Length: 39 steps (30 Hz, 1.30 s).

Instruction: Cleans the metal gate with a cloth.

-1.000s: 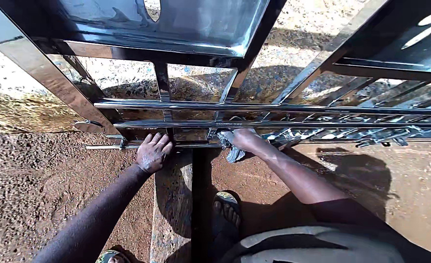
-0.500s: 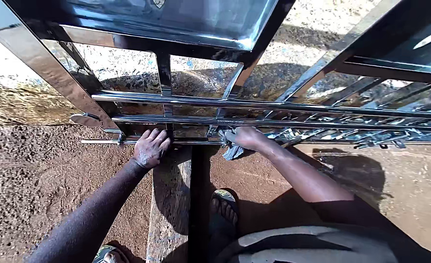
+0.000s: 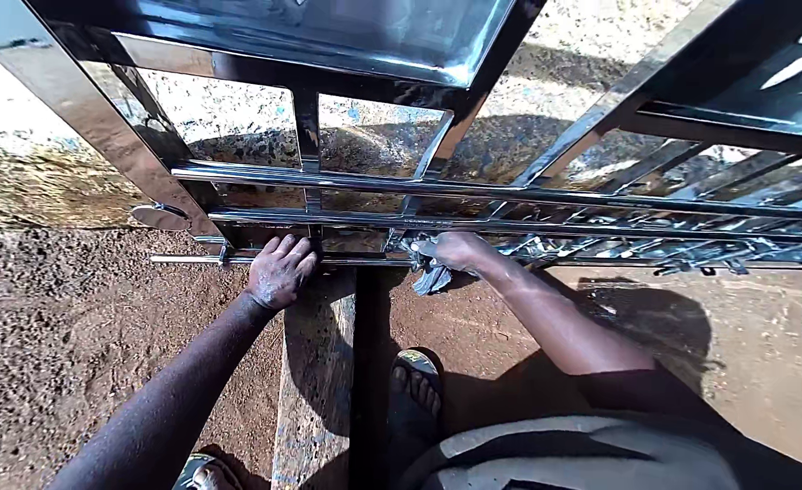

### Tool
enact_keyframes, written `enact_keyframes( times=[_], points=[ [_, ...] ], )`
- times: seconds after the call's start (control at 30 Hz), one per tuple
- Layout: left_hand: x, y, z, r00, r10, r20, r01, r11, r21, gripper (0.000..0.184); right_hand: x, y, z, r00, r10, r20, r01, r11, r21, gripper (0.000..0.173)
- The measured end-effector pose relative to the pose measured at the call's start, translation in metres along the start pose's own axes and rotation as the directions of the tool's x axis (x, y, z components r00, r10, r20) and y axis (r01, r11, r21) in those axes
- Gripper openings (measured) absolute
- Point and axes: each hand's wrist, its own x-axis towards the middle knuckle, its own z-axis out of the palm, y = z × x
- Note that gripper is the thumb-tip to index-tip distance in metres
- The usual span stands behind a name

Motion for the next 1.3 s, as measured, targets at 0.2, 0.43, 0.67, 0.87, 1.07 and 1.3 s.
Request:
enact_keyframes(
  times=[0.2,0.43,0.67,0.87,1.07,1.3],
  points=[
    [0.0,0.002,0.002,1.0,-0.006,-0.012,0.006,1.0,0.017,0.026,0.01,-0.008,0.004,0.993,0.008,-0.115,0.001,0.996,0.084,0.056],
    [0.0,0.0,0.001,1.0,-0.003,0.017,0.003,1.0,0.021,0.023,-0.008,-0.018,0.005,0.993,0.021,-0.12,-0.029,0.998,-0.064,0.038],
    [-0.003,-0.003,0.004,1.0,0.006,0.008,-0.007,1.0,0.025,0.024,-0.016,0.029,0.023,0.912,-0.321,-0.254,0.235,0.919,-0.315,0.037],
    [-0.005,-0.002,0.008,0.999,0.009,-0.044,-0.007,0.999,0.042,0.026,-0.05,0.08,0.032,0.969,-0.126,-0.213,0.063,0.958,-0.281,0.03],
    [-0.007,0.0,0.013,0.995,-0.012,-0.101,0.015,0.999,0.033,0.029,-0.06,0.117,0.062,0.52,0.143,-0.842,0.484,0.763,0.428,0.034],
    [-0.009,-0.001,0.014,0.995,-0.01,-0.101,0.015,0.999,0.05,0.032,-0.005,0.086,0.112,0.522,-0.285,-0.804,0.486,0.874,0.005,0.052]
  ],
)
